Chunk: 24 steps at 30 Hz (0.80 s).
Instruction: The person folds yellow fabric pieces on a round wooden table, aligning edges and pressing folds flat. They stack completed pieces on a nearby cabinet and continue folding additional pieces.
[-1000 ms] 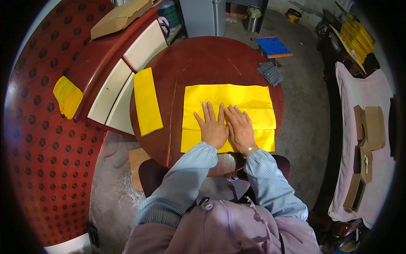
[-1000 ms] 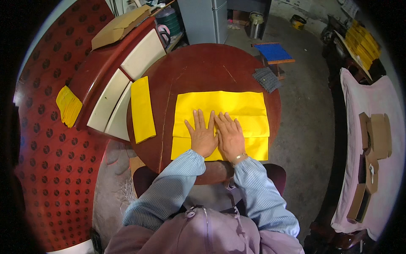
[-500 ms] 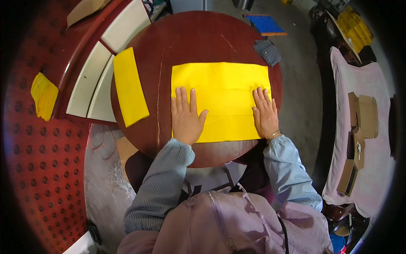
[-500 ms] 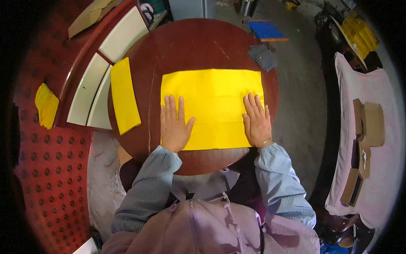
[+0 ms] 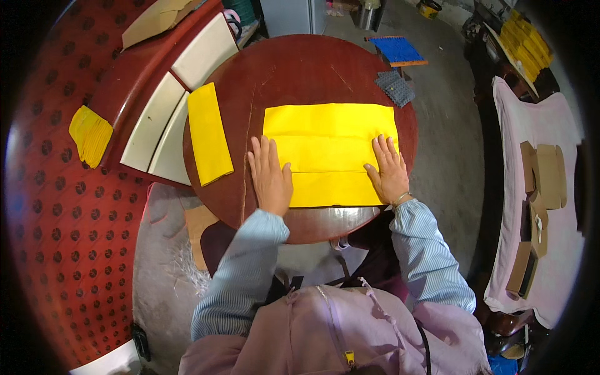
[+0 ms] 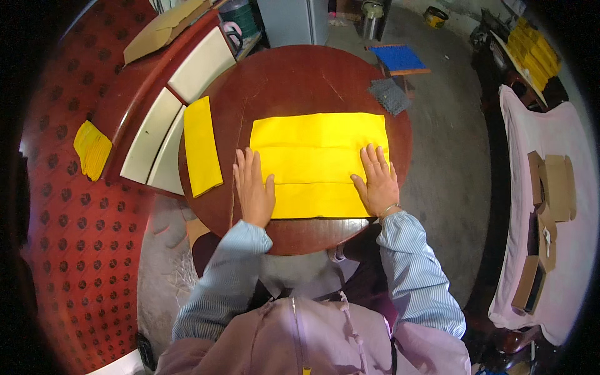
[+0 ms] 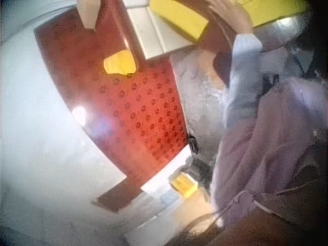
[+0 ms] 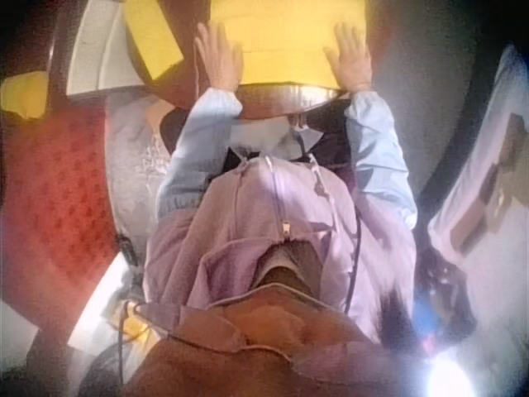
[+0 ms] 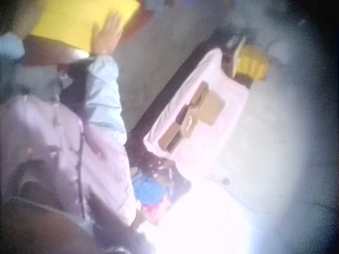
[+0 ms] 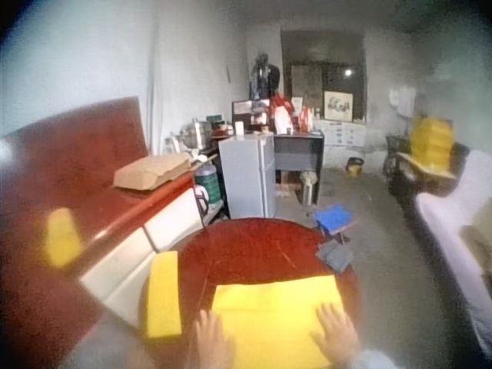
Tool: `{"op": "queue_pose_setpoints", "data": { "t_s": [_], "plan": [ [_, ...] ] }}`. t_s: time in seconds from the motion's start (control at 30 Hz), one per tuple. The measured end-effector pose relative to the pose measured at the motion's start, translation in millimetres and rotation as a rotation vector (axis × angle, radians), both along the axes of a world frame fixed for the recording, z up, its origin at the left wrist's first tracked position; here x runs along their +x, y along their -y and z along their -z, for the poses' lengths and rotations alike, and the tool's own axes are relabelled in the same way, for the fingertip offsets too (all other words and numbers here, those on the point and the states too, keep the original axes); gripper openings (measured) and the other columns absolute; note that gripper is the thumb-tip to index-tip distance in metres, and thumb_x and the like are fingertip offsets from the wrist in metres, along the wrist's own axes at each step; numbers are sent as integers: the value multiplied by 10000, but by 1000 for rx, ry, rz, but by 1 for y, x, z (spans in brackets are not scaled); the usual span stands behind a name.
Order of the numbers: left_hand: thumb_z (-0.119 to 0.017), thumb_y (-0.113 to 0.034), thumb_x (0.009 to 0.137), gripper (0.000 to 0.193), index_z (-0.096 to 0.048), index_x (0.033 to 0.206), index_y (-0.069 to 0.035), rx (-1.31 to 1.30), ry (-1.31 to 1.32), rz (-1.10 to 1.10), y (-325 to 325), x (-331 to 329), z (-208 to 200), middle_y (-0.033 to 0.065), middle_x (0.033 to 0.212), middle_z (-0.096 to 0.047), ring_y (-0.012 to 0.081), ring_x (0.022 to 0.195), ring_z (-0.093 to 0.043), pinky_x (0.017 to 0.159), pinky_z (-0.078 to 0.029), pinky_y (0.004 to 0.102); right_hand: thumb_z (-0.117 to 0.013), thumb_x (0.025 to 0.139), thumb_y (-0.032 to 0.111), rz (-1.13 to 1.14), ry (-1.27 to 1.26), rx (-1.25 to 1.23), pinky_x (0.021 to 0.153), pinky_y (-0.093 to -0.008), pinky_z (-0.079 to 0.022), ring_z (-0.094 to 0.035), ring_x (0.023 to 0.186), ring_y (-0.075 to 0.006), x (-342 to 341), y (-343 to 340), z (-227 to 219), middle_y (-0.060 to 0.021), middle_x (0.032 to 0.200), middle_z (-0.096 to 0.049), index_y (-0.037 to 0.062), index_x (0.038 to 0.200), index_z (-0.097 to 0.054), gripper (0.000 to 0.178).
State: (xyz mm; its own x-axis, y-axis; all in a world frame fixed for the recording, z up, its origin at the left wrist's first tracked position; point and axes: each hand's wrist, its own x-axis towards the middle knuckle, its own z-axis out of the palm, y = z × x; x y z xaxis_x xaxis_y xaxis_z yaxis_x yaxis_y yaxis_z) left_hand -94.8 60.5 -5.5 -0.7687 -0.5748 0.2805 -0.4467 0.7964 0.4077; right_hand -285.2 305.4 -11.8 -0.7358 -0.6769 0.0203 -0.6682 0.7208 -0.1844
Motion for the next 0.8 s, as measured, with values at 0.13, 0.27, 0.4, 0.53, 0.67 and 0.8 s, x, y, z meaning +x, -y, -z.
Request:
{"op": "queue_pose_setpoints", "data": {
  "t_s": [0.13, 0.27, 0.4, 0.53, 0.67, 0.8],
  "plan": [
    [-534, -115, 1105, 418, -433, 1460, 80, 1050, -343, 28, -65, 11, -7, 223, 1437, -544, 372, 1526, -400, 1260, -374, 452, -463, 1099, 543, 11, 4, -15, 1330, -527, -142, -133, 1655, -292, 0, 0, 0, -69, 1785, -201, 198, 1702, -275, 720],
    [-527, -128, 1120, 420, -418, 1437, 125, 1880, -622, -30, -86, -2, -7, 257, 1461, -499, 382, 1449, -504, 1232, -425, 423, -453, 1095, 568, 17, -16, -30, 1330, -528, -147, -147, 1653, -282, 1, -1, 3, -51, 1783, -215, 207, 1697, -289, 721],
    [-558, -144, 1113, 429, -421, 1415, 128, 2046, -707, -93, -80, -29, -7, 257, 1437, -486, 389, 1359, -590, 1185, -482, 431, -458, 1093, 569, 12, -25, -49, 1325, -540, -167, -168, 1650, -280, 0, -2, 8, -50, 1777, -237, 211, 1691, -307, 713],
    [-620, -174, 1091, 449, -441, 1401, 97, 1883, -554, -288, -88, -56, -17, 242, 1386, -500, 366, 1290, -629, 1114, -545, 460, -462, 1094, 567, 4, -55, -46, 1322, -559, -153, -193, 1644, -276, -2, -1, 7, -52, 1767, -267, 222, 1681, -336, 693],
    [-664, -177, 1061, 393, -518, 1339, 61, 1784, -582, -463, -91, -80, -27, 189, 1255, -606, 332, 1172, -680, 1040, -594, 468, -490, 1086, 555, 15, -64, -2, 1322, -577, -110, -205, 1642, -278, -1, 0, -10, -53, 1755, -303, 250, 1668, -373, 667],
    [-645, -105, 1026, 338, -578, 1319, 50, 1802, -792, -269, -80, -84, -36, 161, 1269, -665, 309, 1194, -683, 1046, -591, 456, -563, 1078, 467, -22, -20, -250, 1310, -598, -116, -304, 1600, -318, -4, -9, -44, -96, 1712, -388, 245, 1637, -434, 615]
  ]
}}
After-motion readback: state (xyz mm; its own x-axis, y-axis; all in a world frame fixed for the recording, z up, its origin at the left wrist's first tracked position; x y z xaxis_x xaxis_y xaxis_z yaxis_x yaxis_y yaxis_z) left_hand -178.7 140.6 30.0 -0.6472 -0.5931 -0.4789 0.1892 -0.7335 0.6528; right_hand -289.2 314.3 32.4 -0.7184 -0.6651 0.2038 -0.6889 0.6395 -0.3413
